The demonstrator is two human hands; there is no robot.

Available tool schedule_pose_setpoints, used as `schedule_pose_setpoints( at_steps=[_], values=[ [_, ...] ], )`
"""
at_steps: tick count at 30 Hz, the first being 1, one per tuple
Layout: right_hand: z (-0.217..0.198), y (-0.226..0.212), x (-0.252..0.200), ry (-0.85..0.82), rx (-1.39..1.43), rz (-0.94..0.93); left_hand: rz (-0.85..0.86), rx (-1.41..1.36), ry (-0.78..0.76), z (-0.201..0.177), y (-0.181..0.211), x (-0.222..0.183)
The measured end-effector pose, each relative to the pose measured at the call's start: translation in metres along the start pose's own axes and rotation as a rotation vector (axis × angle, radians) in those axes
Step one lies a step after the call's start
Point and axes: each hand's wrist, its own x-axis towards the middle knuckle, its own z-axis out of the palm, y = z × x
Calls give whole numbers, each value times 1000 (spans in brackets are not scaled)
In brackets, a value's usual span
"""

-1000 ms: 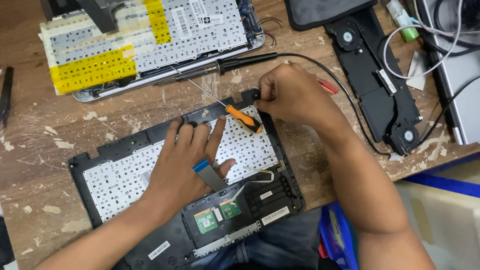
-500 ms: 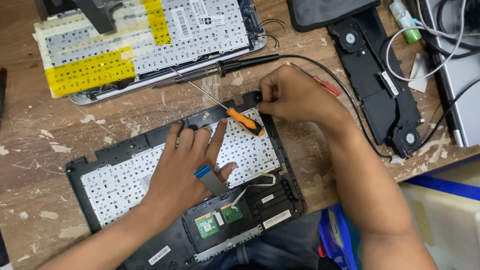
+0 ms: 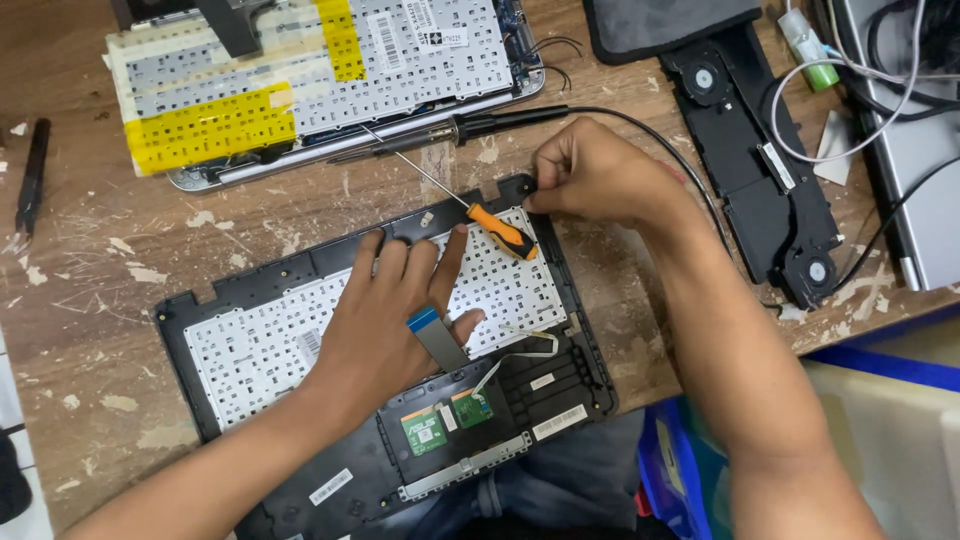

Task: Placing a replacement keyboard into a laptop chassis and securing it using a soldering iron to melt plastic rivets.

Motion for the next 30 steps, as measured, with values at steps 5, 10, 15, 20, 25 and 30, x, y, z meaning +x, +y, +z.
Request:
schedule_pose_setpoints(
  at_steps=[5,10,15,20,25,30],
  values=[
    [-1,1,0,-21,0,16,-4,-30,14,3,0,-2],
    [-7,4,-1,-49,-67,-20,19,-25,31,1,-1,-3],
    [-11,8,-3,-133,-135,-67,30,-55,95,-2,-2,-3],
    [-9,8,-2,-145,-213,-44,110,-154,214,-1,1,0],
    [-5,7,-1,-121,-277,-8,321,-420,212,2,-3,-2],
    [-3,7,0,-134,-259,13,406,-374,-30,16,-2,1]
  ],
)
